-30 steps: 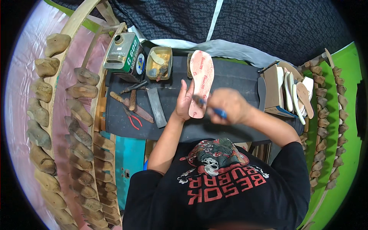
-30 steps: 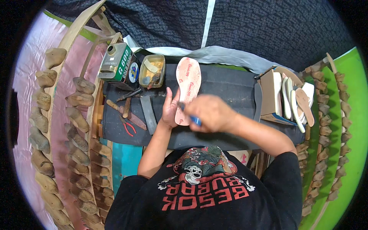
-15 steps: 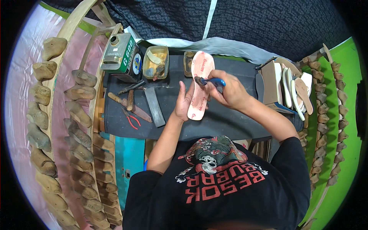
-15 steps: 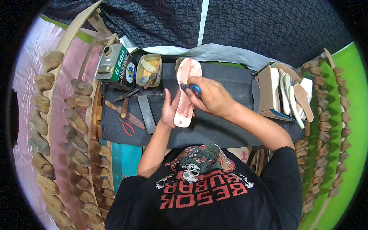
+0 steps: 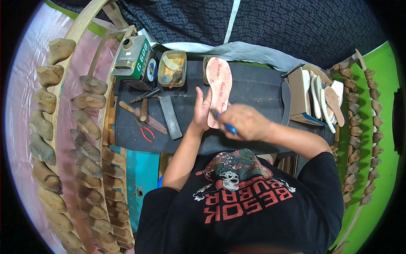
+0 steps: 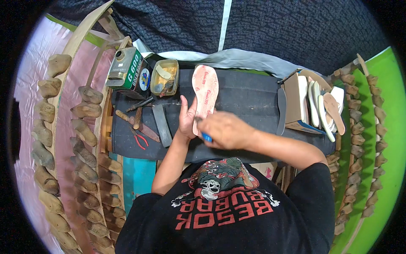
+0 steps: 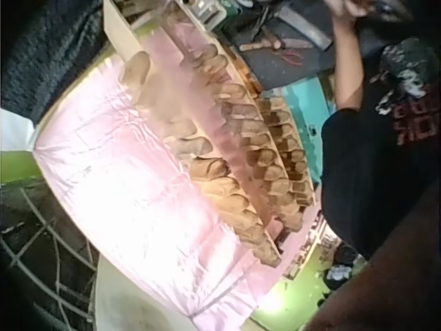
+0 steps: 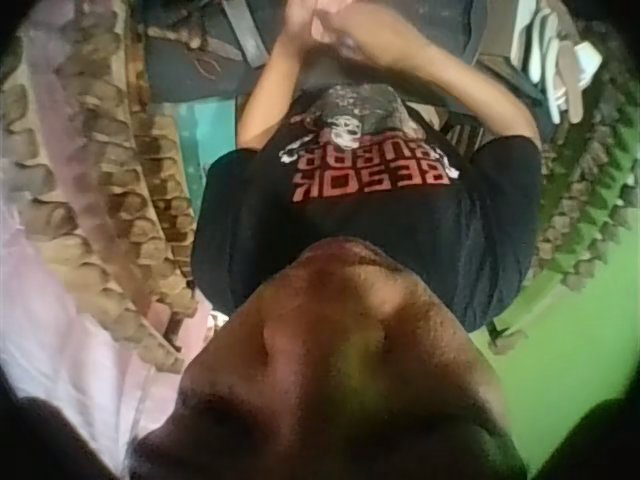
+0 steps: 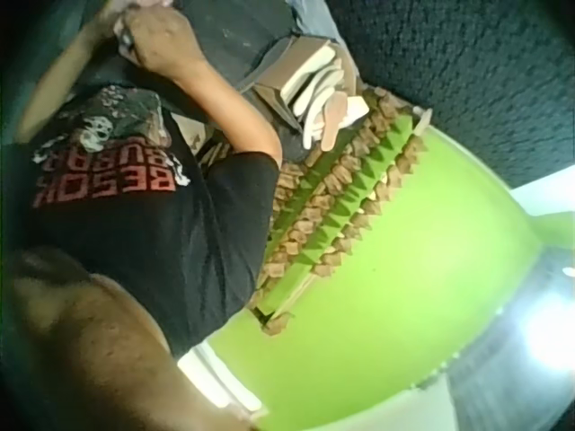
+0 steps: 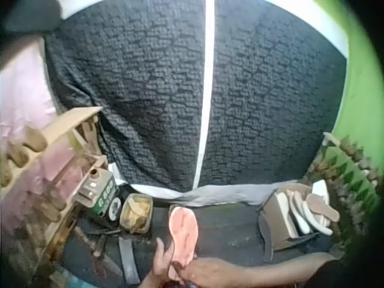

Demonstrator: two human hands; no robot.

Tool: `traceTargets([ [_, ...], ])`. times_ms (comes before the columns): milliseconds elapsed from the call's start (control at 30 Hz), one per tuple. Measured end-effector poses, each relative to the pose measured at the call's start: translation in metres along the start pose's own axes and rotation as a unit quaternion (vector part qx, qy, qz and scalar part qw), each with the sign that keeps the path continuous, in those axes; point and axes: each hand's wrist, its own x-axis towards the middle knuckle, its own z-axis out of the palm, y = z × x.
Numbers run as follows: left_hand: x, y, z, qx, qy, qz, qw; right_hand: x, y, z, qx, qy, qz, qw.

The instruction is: Apply adhesive to shoe insoles using a brush.

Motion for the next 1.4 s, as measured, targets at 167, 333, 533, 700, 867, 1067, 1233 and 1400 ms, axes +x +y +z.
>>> traceTargets([
  [167, 0.002, 0.003, 0.005, -0.038, 0.001, 0.014, 0.999, 0.005, 0.002, -0.01, -0.011, 0.081, 0.017, 0.997],
  [333, 0.011, 0.003, -0.016, -0.031, 0.002, 0.037, 0.999, -0.003, 0.005, -0.011, 0.003, 0.056, 0.046, 0.997],
  [533, 0.012, 0.006, 0.0, -0.038, -0.01, -0.004, 0.999, -0.007, 0.004, -0.021, 0.001, 0.076, 0.054, 0.996],
  [700, 0.02, 0.003, -0.029, -0.079, -0.088, 0.047, 0.992, -0.003, -0.001, -0.013, 0.003, 0.061, 0.01, 0.998],
  [867, 0.013, 0.01, -0.006, -0.04, -0.042, 0.032, 0.998, 0.002, -0.002, -0.027, 0.007, 0.079, 0.013, 0.997],
  [1067, 0.018, 0.011, -0.01, -0.04, -0.01, 0.039, 0.998, -0.003, -0.011, -0.01, 0.03, 0.028, 0.025, 0.999],
  [1233, 0.016, 0.012, -0.003, -0.051, 0.023, 0.07, 0.996, -0.001, 0.004, -0.024, 0.018, 0.096, 0.056, 0.994],
  [1400, 0.019, 0.009, -0.02, -0.066, -0.068, 0.055, 0.994, -0.003, -0.008, -0.015, 0.041, 0.06, 0.057, 0.996],
])
